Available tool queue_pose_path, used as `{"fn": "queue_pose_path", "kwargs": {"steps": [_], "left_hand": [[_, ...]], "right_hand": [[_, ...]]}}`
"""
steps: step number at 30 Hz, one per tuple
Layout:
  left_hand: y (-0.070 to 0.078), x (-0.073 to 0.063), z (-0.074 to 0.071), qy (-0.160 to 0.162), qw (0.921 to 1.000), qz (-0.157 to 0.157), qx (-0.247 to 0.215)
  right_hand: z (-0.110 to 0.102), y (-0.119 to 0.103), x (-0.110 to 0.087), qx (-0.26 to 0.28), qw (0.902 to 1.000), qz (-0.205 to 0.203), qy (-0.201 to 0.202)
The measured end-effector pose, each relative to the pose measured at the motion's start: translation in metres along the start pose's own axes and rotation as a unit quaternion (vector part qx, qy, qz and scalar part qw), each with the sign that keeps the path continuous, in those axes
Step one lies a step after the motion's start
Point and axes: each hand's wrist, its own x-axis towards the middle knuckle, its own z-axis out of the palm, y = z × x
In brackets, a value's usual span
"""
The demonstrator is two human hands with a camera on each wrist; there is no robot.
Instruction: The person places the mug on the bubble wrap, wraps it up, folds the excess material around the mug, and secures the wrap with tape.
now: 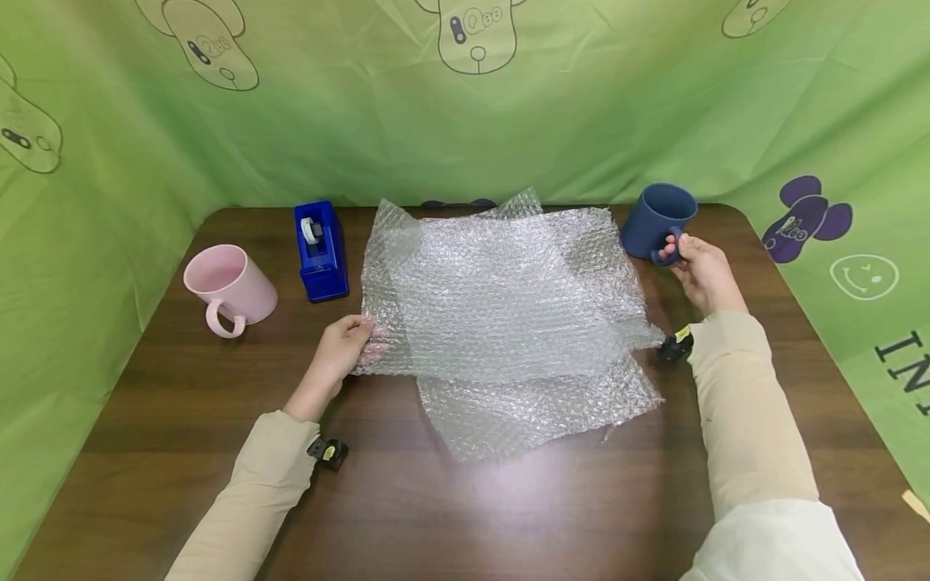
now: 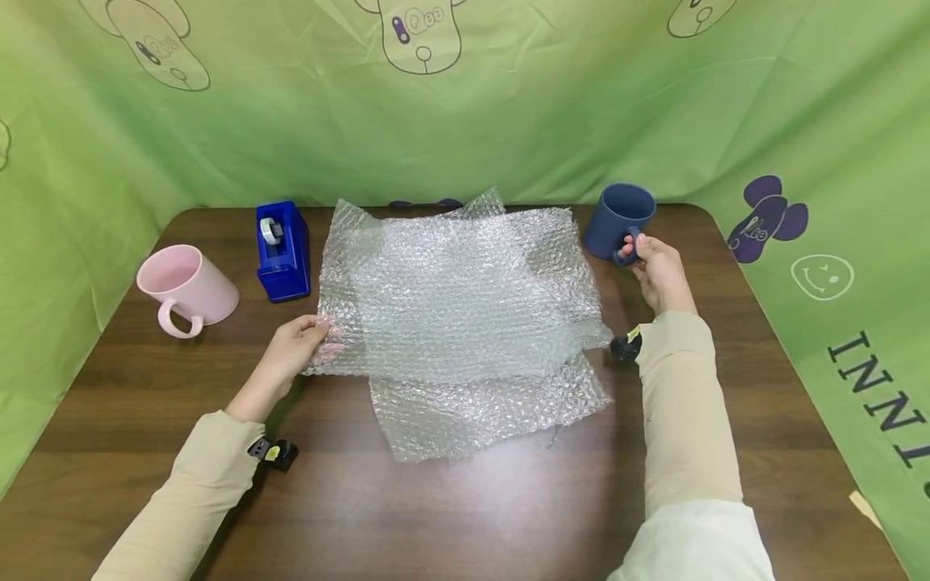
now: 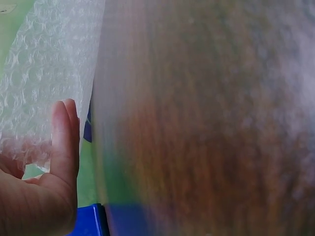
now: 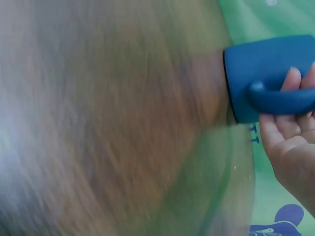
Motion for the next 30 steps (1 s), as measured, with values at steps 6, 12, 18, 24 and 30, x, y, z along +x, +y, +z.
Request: {"fn": "queue_pose_path", "kwargs": {"steps": [6,12,18,24,30], "left_hand": [[0.0,-0.001,0.001,0.007,1.0,0.004,0.001],[0.0,-0.001,0.002,0.007,0.9997,0.011,-0.023],[0.001,-0.002,0.003,0.008,0.9998,0.014,-0.014],[0.001,-0.002,0.004,0.011,0.9998,0.017,0.007],[0.0,-0.003,0.003,-0.008,0.9998,0.005,-0.019]], "right_hand": [[0.006,0.005,-0.001,0.049,0.998,-0.005,0.04],[0.006,0.01,-0.006,0.054,0.9978,-0.014,0.037],[0.009,0.013,-0.018,0.058,0.9976,-0.037,0.009],[0.018,0.007,-0.036,0.045,0.9948,-0.09,-0.018],[0.031,0.001,-0.054,0.033,0.9917,-0.122,-0.019]]}}
